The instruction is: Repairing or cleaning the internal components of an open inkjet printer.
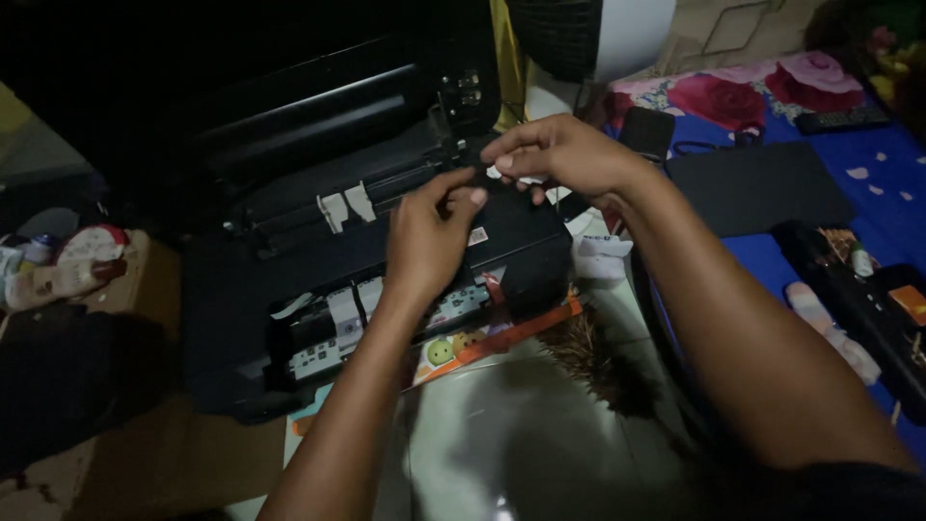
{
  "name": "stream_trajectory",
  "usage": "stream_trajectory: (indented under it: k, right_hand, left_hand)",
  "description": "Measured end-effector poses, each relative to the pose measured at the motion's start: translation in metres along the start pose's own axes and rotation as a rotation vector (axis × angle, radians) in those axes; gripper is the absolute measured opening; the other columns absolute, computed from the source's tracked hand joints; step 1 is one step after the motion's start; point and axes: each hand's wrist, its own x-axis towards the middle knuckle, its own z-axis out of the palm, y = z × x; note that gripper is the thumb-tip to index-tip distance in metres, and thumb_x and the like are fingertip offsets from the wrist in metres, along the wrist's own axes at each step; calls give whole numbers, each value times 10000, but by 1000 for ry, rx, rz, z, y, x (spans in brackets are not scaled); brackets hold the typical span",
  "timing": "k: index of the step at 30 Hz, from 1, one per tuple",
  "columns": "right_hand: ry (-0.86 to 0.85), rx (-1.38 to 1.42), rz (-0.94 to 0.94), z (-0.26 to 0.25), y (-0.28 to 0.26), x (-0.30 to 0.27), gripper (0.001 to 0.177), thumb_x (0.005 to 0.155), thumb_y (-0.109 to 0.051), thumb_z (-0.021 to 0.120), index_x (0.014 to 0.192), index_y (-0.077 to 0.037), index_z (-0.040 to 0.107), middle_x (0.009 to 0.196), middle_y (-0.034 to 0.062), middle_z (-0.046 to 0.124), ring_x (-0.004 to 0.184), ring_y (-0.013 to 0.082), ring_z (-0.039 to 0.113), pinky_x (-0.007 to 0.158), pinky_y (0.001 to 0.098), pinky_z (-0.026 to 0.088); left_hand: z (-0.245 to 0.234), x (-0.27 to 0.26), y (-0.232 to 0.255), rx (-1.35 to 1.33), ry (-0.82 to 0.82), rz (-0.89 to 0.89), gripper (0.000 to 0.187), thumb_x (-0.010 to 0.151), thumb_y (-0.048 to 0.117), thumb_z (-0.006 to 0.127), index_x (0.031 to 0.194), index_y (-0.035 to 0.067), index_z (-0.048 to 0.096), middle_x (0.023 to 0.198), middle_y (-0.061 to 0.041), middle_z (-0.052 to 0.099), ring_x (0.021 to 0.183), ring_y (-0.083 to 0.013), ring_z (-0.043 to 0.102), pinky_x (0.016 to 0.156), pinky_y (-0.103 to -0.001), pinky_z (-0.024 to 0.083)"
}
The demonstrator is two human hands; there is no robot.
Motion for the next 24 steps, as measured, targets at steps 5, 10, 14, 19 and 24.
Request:
stream_trajectory:
  k: [5, 10, 14, 19, 24]
  right_hand:
    - [-86, 88, 10, 7, -15, -8, 377, 940, -190, 702, 1260, 7, 679, 939, 42, 733, 802, 101, 672, 628, 267, 561]
    - [-14, -12, -25, -1, -8, -8, 321, 953, -186, 693, 1217, -4, 704, 951, 44, 734, 818, 106, 691, 627, 288, 588]
    - [-47, -189, -106, -3, -10, -8, 305, 987, -207, 665, 1237, -50, 741, 969, 66, 744, 825, 110, 692, 613, 294, 612]
    - [-20, -256, -210, 9, -20, -13, 317, 988, -217, 659, 1263, -71, 719, 1078, 61, 744, 964, 161, 695, 801, 355, 580]
    - [-85, -249, -431, 20, -37, -21, 435, 911, -265, 758, 1282, -60, 661, 1233, 58, 686, 1197, 188, 628, 1008, 378, 495]
  left_hand:
    - [15, 6, -3, -572, -90, -297, 264, 924, 228, 754, 1115, 50, 792, 884, -56, 791, 791, -79, 702, 699, -252, 549]
    - [12, 5, -12, -519, -125, -305, 224, 932, 220, 754, 1043, 31, 799, 818, -24, 755, 715, -53, 642, 635, -225, 507]
    - [7, 4, -12, -512, -138, -329, 190, 951, 200, 717, 1009, 33, 785, 766, 3, 704, 656, -47, 591, 580, -219, 474]
    - [10, 5, -12, -566, -116, -353, 176, 965, 190, 686, 1037, 43, 752, 811, 12, 676, 693, -47, 609, 578, -226, 517]
    - [8, 6, -17, -629, -108, -390, 180, 971, 199, 681, 1070, 59, 735, 870, 2, 674, 737, -58, 627, 586, -234, 539]
